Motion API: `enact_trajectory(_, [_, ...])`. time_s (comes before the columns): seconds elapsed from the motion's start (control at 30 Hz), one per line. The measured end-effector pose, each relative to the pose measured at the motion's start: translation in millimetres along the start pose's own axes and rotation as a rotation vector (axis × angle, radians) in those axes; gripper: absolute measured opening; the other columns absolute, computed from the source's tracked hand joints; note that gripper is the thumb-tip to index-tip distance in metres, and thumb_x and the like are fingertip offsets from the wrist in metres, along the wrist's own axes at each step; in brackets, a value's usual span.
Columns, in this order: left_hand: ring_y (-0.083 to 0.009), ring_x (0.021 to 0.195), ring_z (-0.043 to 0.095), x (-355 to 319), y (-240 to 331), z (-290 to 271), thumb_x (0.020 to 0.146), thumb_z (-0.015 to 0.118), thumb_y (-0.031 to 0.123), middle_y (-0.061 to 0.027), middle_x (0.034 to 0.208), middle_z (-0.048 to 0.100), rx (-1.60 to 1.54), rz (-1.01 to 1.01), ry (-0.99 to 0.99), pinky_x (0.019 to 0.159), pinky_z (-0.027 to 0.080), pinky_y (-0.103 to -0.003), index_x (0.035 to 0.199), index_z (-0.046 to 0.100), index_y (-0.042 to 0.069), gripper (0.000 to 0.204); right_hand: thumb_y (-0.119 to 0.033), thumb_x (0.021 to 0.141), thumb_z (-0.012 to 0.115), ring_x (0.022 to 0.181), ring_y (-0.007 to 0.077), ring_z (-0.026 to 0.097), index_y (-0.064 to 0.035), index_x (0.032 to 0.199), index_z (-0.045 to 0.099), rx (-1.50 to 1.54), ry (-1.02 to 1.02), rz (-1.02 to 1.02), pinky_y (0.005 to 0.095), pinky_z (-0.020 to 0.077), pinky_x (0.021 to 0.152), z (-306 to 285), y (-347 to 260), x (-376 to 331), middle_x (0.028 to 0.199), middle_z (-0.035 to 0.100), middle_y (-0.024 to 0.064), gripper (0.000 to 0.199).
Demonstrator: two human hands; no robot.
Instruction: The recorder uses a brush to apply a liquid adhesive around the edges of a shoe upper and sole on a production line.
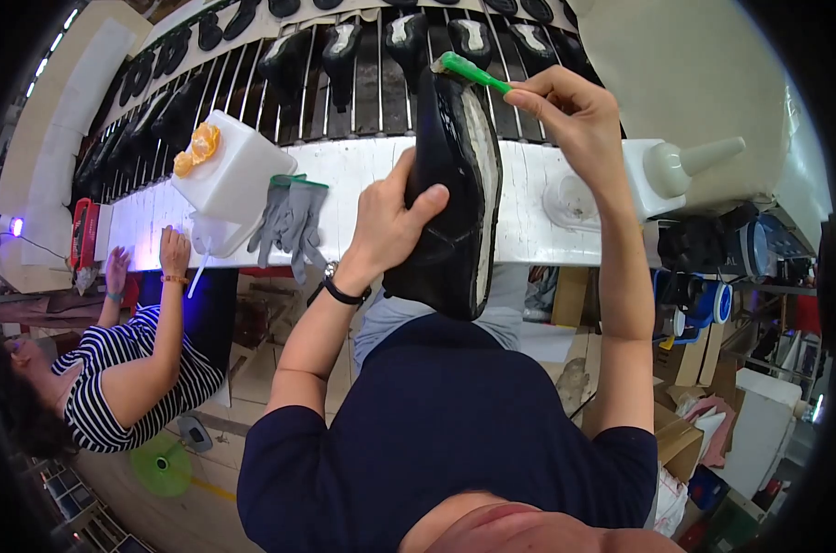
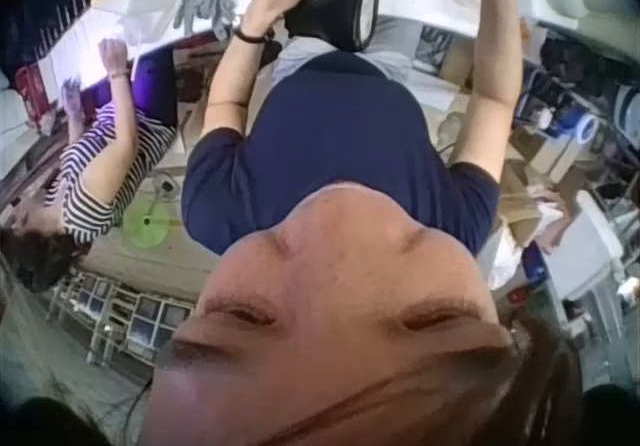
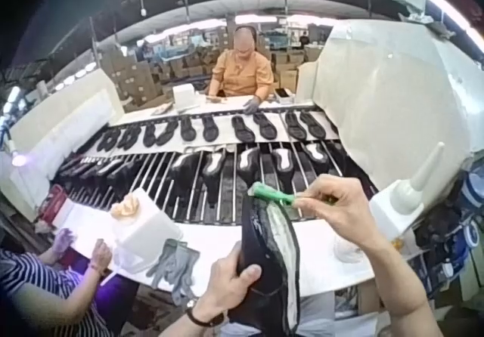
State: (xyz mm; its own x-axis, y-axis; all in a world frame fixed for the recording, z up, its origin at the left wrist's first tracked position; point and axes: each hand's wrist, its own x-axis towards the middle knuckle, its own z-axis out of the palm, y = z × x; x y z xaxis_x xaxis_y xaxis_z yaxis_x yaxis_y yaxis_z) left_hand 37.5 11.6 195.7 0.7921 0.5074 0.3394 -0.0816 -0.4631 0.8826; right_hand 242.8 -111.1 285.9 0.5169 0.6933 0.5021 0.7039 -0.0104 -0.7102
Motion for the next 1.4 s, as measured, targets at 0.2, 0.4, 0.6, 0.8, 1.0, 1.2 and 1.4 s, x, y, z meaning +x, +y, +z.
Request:
enact_trajectory(0.2, [-0.015, 0.089, 0.061, 2.7, 1.5, -3.9, 0.096, 0.055, 0.043, -0.0113, 0.097, 0.068, -0.292, -0.091, -0.009, 0.079, 0.047, -0.029, 0.127, 0.054, -0.002, 0.054, -0.014, 0.083, 0.077, 0.062, 0.003, 0.05, -0.0009, 0.081, 0.071, 0.124, -0.407, -0.141, 0.021, 0.0343, 0.053, -18.2, -3.0, 6.4, 0.069, 0.062, -0.0018, 0.014])
enact_trajectory(0.4, [-0.0054, 0.09, 0.051, 2.6, 7.2, -8.3, 0.103, 0.048, 0.033, 0.0004, 0.099, 0.061, -0.502, -0.191, -0.011, 0.081, 0.042, -0.02, 0.126, 0.054, -0.005, 0.045, -0.011, 0.082, 0.077, 0.074, 0.008, 0.063, 0.0025, 0.078, 0.067, 0.076, -0.524, -0.213, 0.0245, 0.0385, 0.057, -22.2, -11.8, 5.9, 0.07, 0.054, 0.001, 0.018])
enact_trajectory(0.6, [-0.0043, 0.085, 0.047, 3.1, -7.9, -10.4, 0.104, 0.046, 0.037, 0.0028, 0.093, 0.057, -0.496, -0.213, 0.054, 0.076, 0.041, -0.02, 0.113, 0.058, -0.005, 0.044, -0.013, 0.079, 0.079, 0.063, 0.013, 0.055, -0.0006, 0.082, 0.071, 0.05, -0.615, -0.268, 0.0273, 0.0386, 0.056, -16.1, -6.4, -5.3, 0.071, 0.06, 0.0037, 0.015])
enact_trajectory(0.8, [-0.0044, 0.085, 0.046, 8.3, -7.3, -10.0, 0.104, 0.046, 0.039, 0.0027, 0.092, 0.057, -0.527, -0.214, 0.151, 0.076, 0.04, -0.02, 0.106, 0.058, -0.004, 0.045, -0.011, 0.075, 0.08, 0.064, 0.0167, 0.059, -0.0012, 0.083, 0.072, 0.135, -0.656, -0.23, 0.0299, 0.0431, 0.056, -9.3, -9.4, -33.6, 0.073, 0.064, 0.0061, 0.015])
enact_trajectory(1.0, [-0.0042, 0.087, 0.049, 7.9, -10.1, -11.5, 0.104, 0.045, 0.04, 0.0028, 0.094, 0.059, -0.504, -0.18, 0.166, 0.079, 0.042, -0.021, 0.108, 0.058, -0.004, 0.045, -0.004, 0.072, 0.08, 0.07, 0.0175, 0.067, 0.0022, 0.078, 0.071, 0.177, -0.704, -0.163, 0.0281, 0.0504, 0.061, -9.8, -15.8, -56.9, 0.074, 0.067, 0.0084, 0.013])
enact_trajectory(1.2, [-0.0042, 0.083, 0.046, 11.7, -22.2, -5.9, 0.104, 0.047, 0.041, 0.0033, 0.088, 0.056, -0.527, -0.194, 0.164, 0.075, 0.04, -0.021, 0.096, 0.058, -0.002, 0.045, -0.006, 0.079, 0.077, 0.076, 0.0169, 0.07, 0.001, 0.08, 0.07, 0.073, -0.431, -0.18, 0.0257, 0.0511, 0.063, -5.5, -11.0, -39.0, 0.075, 0.067, 0.0071, 0.01])
enact_trajectory(1.4, [-0.0057, 0.082, 0.048, 12.8, -28.8, -8.4, 0.102, 0.047, 0.046, 0.0017, 0.087, 0.058, -0.502, -0.248, 0.173, 0.076, 0.041, -0.022, 0.092, 0.059, -0.003, 0.051, -0.001, 0.075, 0.079, 0.076, 0.018, 0.071, 0.0025, 0.075, 0.066, 0.2, -0.694, -0.156, 0.0279, 0.0523, 0.061, -11.0, -20.2, -51.5, 0.073, 0.066, 0.0069, 0.014])
